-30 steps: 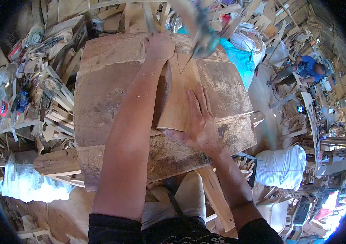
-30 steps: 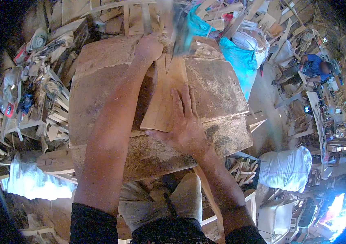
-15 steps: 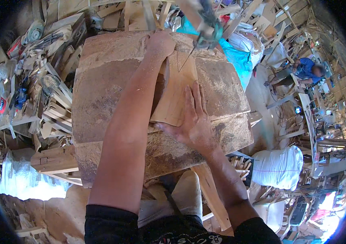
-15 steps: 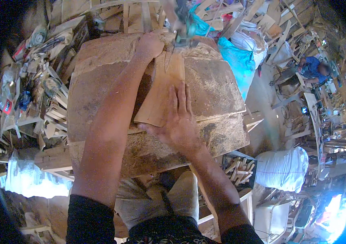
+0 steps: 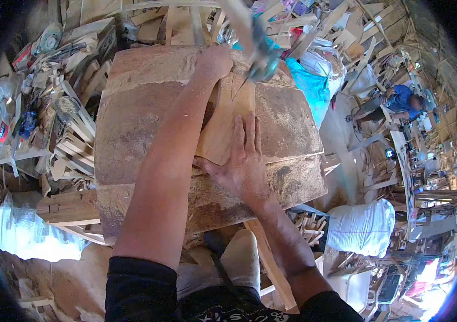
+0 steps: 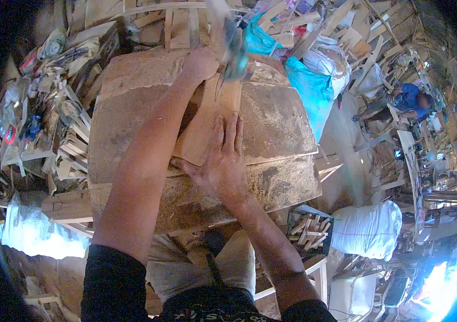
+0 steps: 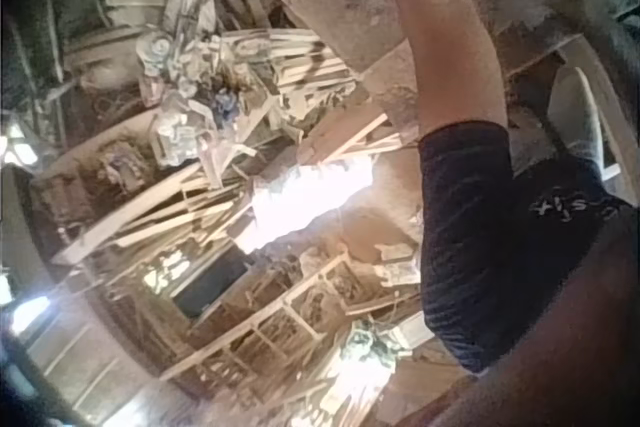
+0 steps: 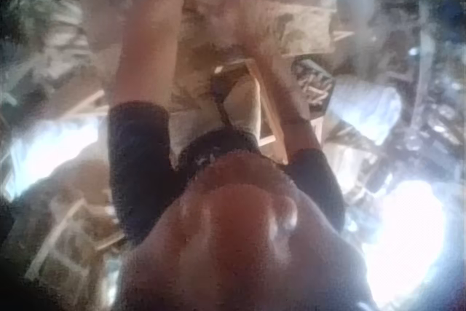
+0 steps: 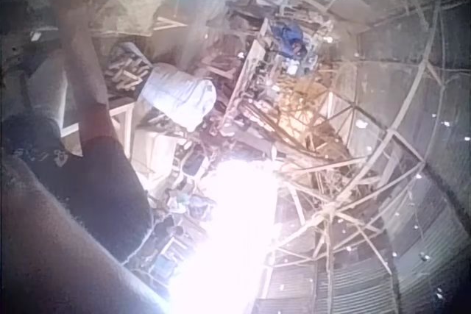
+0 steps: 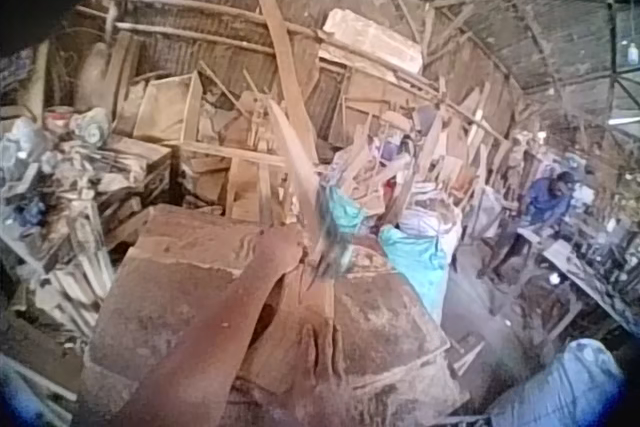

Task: The person cuts a curved piece of wood using a scroll saw.

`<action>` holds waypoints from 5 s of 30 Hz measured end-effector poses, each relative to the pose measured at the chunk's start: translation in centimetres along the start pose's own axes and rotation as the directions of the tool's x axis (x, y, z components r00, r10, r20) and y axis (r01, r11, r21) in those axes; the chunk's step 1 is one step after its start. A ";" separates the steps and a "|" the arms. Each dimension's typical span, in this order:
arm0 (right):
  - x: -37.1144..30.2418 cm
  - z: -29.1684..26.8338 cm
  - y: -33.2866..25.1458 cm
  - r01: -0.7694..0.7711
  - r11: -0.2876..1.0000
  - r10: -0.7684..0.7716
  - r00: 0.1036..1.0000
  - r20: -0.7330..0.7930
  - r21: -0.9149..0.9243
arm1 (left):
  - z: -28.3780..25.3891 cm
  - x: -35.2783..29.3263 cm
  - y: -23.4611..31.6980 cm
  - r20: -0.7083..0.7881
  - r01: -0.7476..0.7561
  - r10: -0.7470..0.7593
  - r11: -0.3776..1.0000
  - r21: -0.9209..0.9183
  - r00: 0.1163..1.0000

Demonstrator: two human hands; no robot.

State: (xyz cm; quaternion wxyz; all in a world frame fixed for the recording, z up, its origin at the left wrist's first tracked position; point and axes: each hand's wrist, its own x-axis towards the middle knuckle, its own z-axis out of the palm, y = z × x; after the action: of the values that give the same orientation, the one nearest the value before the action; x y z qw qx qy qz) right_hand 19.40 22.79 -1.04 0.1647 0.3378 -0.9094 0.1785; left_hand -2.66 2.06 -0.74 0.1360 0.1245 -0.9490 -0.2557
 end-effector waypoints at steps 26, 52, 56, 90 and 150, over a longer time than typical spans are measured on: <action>0.8 0.9 -2.7 -0.035 0.999 0.035 0.999 -0.003 0.037 | 1.8 3.5 -2.1 0.062 -0.091 0.079 0.971 0.220 0.995; 0.8 1.9 -1.2 -0.041 0.996 0.039 0.999 -0.022 -0.080 | 1.7 2.1 0.6 -0.039 -0.127 0.134 0.980 0.154 0.990; 1.1 0.9 -3.0 -0.074 0.997 0.074 0.997 0.034 -0.001 | 0.5 1.4 -1.1 -0.040 -0.163 0.166 0.984 0.071 0.985; 1.5 1.9 1.8 -0.125 0.983 0.149 0.972 -0.180 0.138 | -0.6 -2.9 -1.2 -0.114 -0.134 0.136 0.991 0.029 0.984; 4.3 1.0 7.9 0.149 0.950 -0.135 0.988 -0.072 0.274 | -0.7 -2.2 -4.1 -0.211 -0.029 0.041 0.998 0.058 0.977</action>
State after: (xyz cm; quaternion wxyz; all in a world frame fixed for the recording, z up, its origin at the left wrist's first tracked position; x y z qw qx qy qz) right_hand 10.77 25.58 -1.79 0.1516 0.4173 -0.8440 0.3010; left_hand 0.28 -1.00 -2.65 0.2375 0.1380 -0.9378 -0.2126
